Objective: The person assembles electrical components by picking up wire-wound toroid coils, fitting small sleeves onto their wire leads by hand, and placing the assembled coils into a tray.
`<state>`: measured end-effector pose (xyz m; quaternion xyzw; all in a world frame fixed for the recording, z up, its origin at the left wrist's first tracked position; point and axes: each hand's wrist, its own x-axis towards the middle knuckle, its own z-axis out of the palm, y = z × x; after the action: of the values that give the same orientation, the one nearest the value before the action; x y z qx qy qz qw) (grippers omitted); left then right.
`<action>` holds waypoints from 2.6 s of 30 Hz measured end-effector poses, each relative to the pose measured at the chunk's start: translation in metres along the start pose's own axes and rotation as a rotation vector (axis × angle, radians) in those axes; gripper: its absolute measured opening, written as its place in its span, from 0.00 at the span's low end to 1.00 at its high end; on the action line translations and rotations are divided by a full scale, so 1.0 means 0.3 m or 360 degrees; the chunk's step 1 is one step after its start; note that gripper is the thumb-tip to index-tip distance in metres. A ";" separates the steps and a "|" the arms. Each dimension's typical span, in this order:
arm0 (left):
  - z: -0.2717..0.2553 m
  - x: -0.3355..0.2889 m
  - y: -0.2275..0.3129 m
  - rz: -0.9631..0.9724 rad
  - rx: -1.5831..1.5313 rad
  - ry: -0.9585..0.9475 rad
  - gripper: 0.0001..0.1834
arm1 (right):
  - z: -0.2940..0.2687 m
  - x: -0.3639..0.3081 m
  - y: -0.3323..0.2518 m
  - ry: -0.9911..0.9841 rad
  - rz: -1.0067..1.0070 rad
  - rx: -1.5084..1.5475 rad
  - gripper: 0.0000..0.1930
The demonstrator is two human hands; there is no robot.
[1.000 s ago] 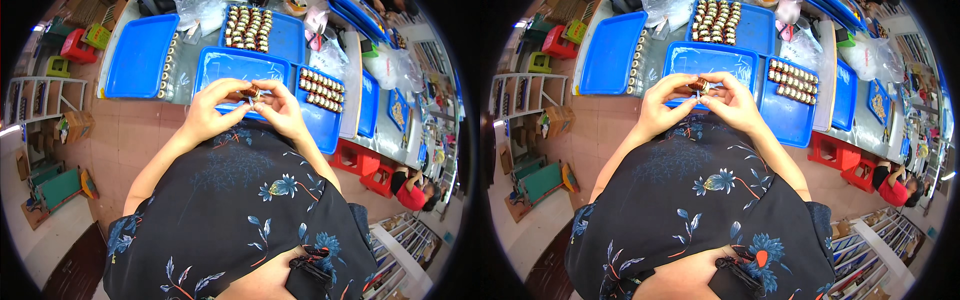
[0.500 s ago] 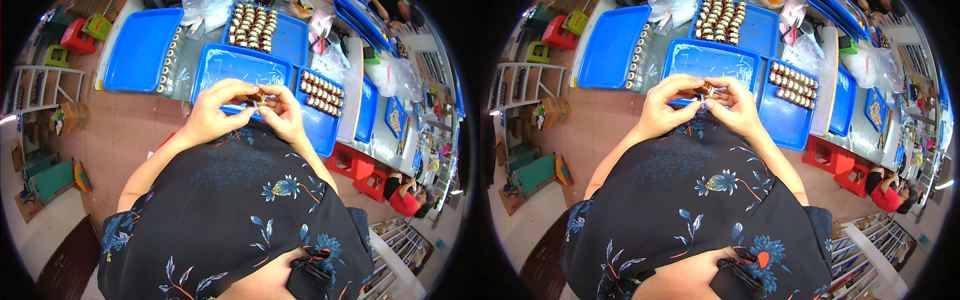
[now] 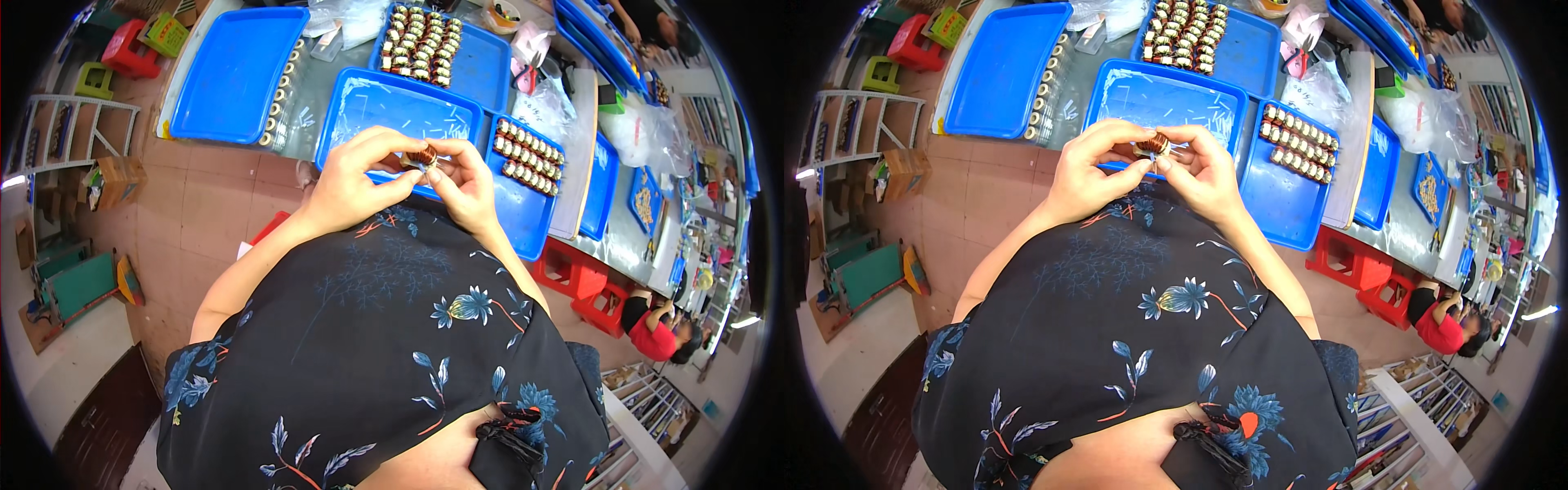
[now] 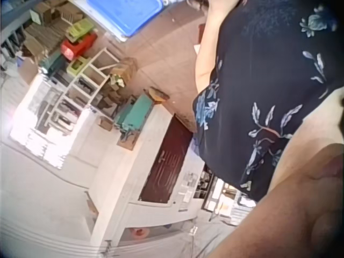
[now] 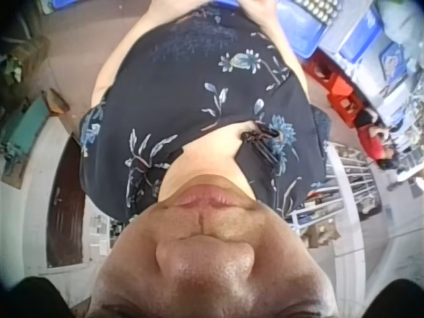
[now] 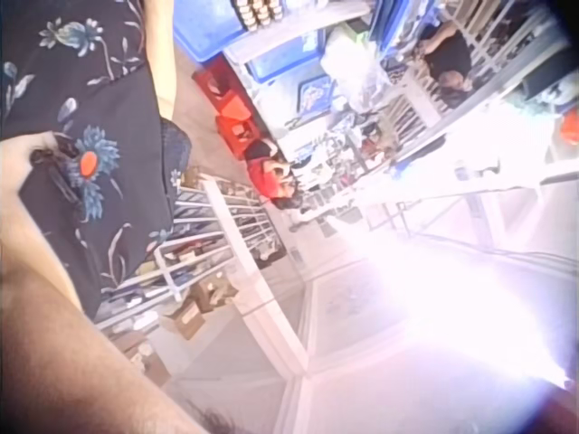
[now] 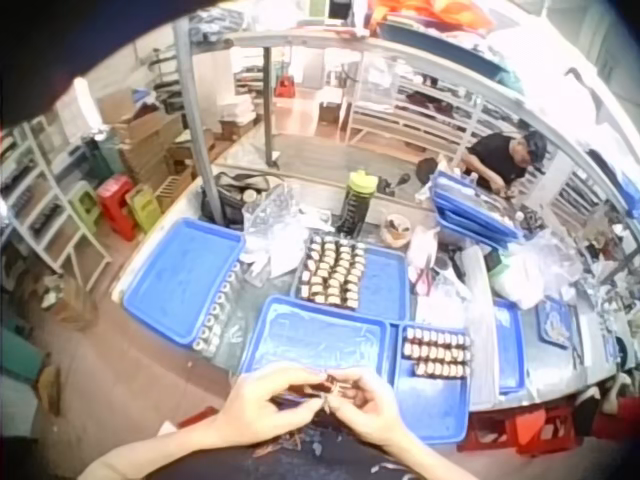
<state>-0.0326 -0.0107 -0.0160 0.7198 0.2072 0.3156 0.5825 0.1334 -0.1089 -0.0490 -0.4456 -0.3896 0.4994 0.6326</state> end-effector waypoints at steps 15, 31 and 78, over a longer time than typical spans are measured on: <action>-0.014 0.052 -0.055 0.0155 0.0433 -0.0326 0.08 | -0.032 0.028 -0.041 -0.0254 0.0638 0.0060 0.21; -0.035 0.065 -0.106 -0.0249 -0.0042 -0.0076 0.03 | -0.020 0.063 0.011 -0.0218 0.1138 0.0788 0.17; -0.003 0.072 -0.092 -0.0446 0.0199 -0.0565 0.21 | -0.127 0.094 -0.140 -0.0354 0.0660 -0.0983 0.11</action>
<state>-0.0159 0.0107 -0.0382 0.7629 0.2187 0.0866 0.6022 0.1866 -0.0922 -0.0191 -0.6275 -0.4895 0.5211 0.3083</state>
